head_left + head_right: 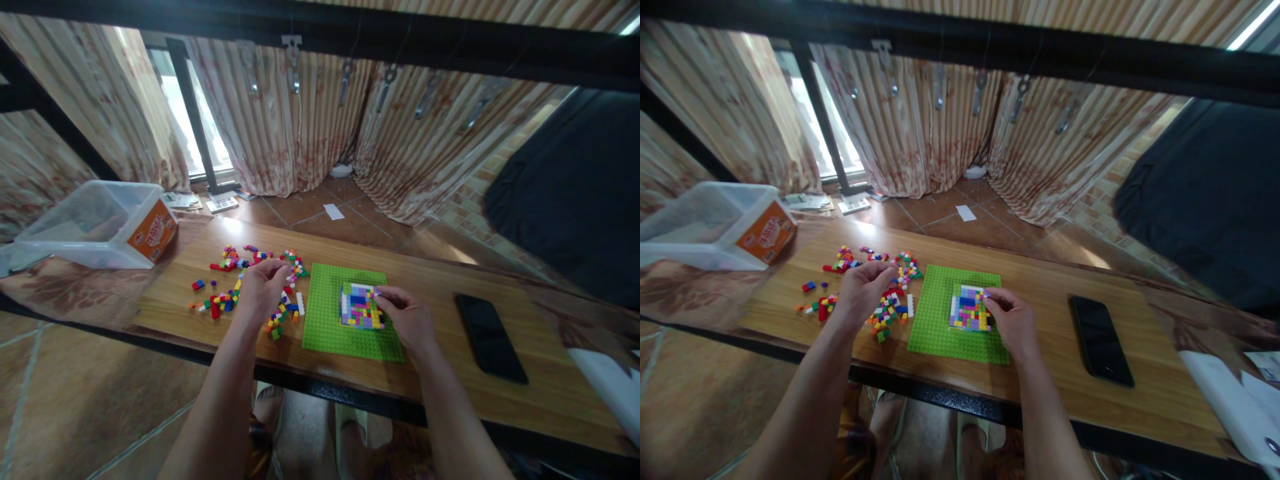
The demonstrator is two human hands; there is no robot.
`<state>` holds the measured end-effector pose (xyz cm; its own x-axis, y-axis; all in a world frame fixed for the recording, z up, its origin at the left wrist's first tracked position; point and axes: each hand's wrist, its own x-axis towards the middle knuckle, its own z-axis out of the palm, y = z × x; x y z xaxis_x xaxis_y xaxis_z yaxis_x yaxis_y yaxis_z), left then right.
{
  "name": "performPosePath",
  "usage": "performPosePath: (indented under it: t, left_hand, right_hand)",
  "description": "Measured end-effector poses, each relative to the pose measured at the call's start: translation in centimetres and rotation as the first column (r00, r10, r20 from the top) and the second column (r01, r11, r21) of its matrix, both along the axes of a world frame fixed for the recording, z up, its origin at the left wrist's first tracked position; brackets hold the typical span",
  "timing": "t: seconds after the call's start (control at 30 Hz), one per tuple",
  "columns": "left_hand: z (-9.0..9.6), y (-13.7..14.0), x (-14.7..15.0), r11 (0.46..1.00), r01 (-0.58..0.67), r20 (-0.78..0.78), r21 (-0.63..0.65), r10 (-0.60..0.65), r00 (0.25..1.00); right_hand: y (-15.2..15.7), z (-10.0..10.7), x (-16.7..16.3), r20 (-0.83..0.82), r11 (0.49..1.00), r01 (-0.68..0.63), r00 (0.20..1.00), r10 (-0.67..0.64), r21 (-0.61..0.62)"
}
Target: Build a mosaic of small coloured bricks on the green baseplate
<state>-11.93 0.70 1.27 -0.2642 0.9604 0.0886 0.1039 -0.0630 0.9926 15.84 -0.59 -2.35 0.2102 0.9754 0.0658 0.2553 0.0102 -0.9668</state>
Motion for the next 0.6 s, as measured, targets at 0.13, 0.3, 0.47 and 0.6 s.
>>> performPosePath:
  t: [0.13, 0.3, 0.47, 0.6]
  left_hand:
    - [0.00, -0.02, 0.02, 1.000, 0.000, -0.030, 0.009, 0.000, 1.000]
    - [0.05, -0.13, -0.09, 1.000, 0.015, -0.106, 0.011, -0.014, 0.994]
    - [0.37, -0.33, -0.13, 1.000, 0.021, -0.137, 0.007, -0.020, 0.990]
    - [0.56, -0.39, 0.00, 1.000, 0.012, -0.150, 0.001, -0.011, 0.989]
  right_hand:
    - [0.04, 0.21, 0.04, -0.042, 1.000, 0.022, 0.999, -0.022, -0.010]
    - [0.08, 0.40, -0.29, -0.085, 0.993, 0.110, 0.990, -0.114, -0.049]
    - [0.21, 0.28, -0.58, -0.104, 0.991, 0.098, 0.989, -0.107, -0.091]
    - [0.35, 0.22, -0.50, -0.088, 0.990, 0.089, 0.991, -0.099, -0.111]
